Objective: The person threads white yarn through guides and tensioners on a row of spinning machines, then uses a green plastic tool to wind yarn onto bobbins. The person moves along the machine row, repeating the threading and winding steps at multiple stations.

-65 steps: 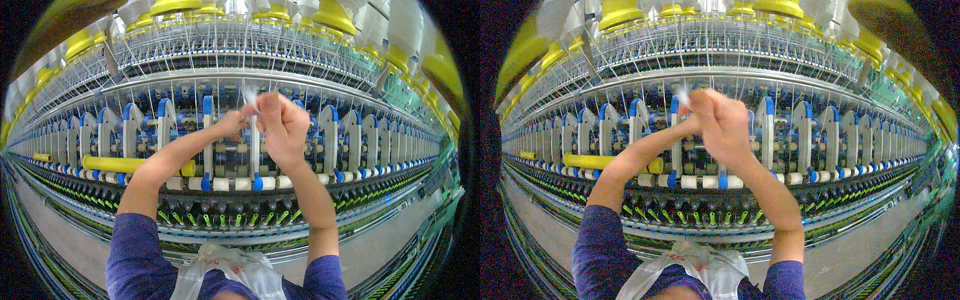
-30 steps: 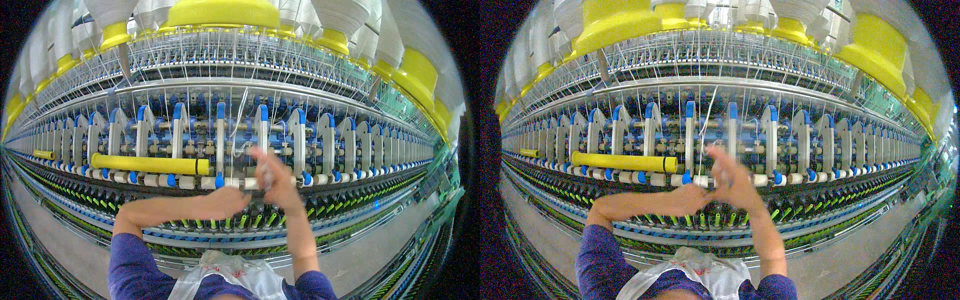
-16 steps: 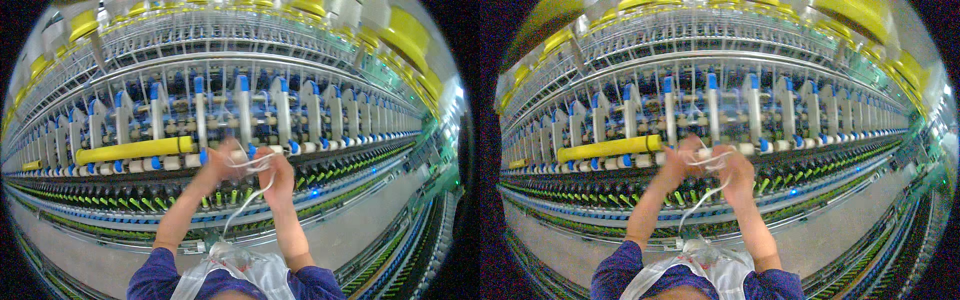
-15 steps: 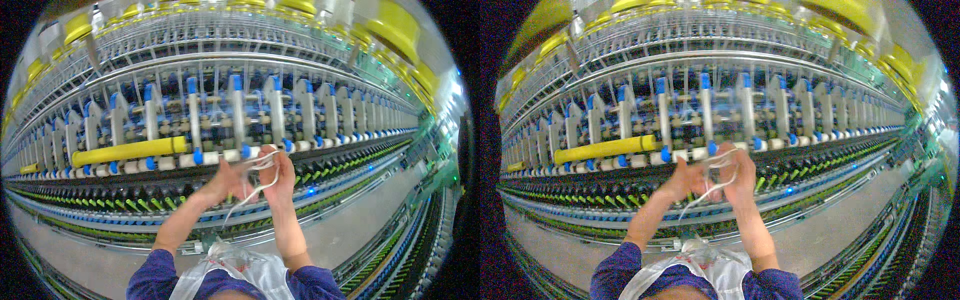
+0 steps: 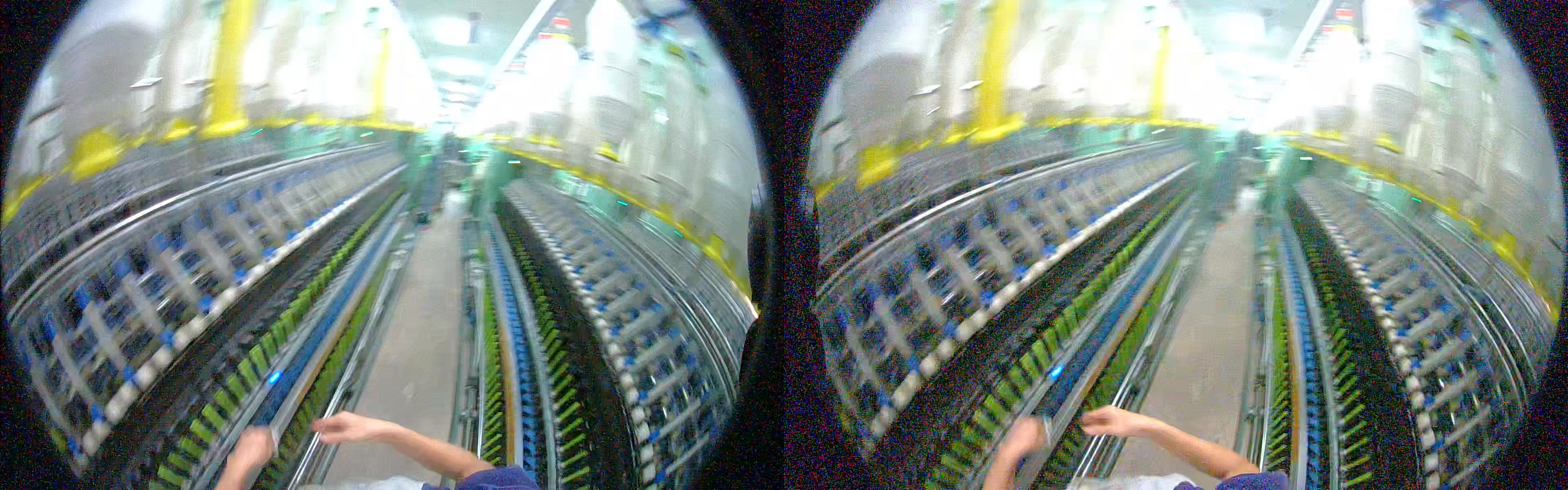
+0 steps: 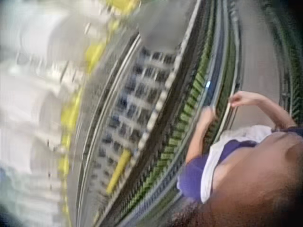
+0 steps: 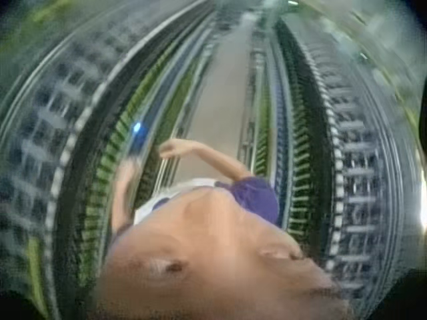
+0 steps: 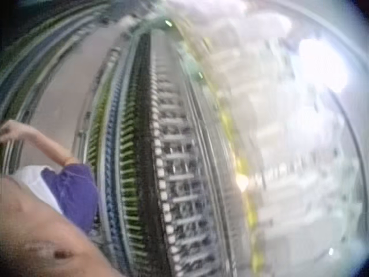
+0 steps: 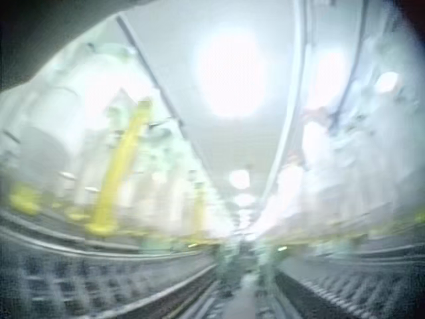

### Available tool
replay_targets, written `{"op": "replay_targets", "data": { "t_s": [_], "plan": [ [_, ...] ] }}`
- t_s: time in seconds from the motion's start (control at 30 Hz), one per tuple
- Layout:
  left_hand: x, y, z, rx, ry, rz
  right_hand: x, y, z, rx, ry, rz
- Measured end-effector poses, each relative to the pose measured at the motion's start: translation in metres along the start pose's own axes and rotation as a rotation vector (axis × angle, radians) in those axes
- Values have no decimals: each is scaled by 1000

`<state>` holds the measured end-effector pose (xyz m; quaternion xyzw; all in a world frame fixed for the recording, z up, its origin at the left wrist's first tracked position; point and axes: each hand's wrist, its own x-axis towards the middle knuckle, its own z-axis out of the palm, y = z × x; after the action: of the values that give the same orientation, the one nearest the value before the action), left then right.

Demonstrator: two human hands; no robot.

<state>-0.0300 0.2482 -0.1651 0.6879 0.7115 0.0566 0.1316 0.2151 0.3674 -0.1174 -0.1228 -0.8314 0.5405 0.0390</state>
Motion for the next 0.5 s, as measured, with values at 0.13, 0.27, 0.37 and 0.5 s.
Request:
{"op": "replay_targets", "data": {
  "t_s": [0.13, 0.27, 0.37, 0.5],
  "plan": [
    [67, 55, 72, 81, -630, 408, -157, -4, -146, -602, 1089, 62],
    [148, 114, 110, 0, -731, 588, -280, -136, -267, -933, 1941, -430],
    [170, 139, 129, -45, -802, 684, -362, -241, -352, -1743, 2164, -276],
    [159, 137, 140, -142, -882, 759, -448, -301, -443, -188, 1654, -424]
  ]
}}
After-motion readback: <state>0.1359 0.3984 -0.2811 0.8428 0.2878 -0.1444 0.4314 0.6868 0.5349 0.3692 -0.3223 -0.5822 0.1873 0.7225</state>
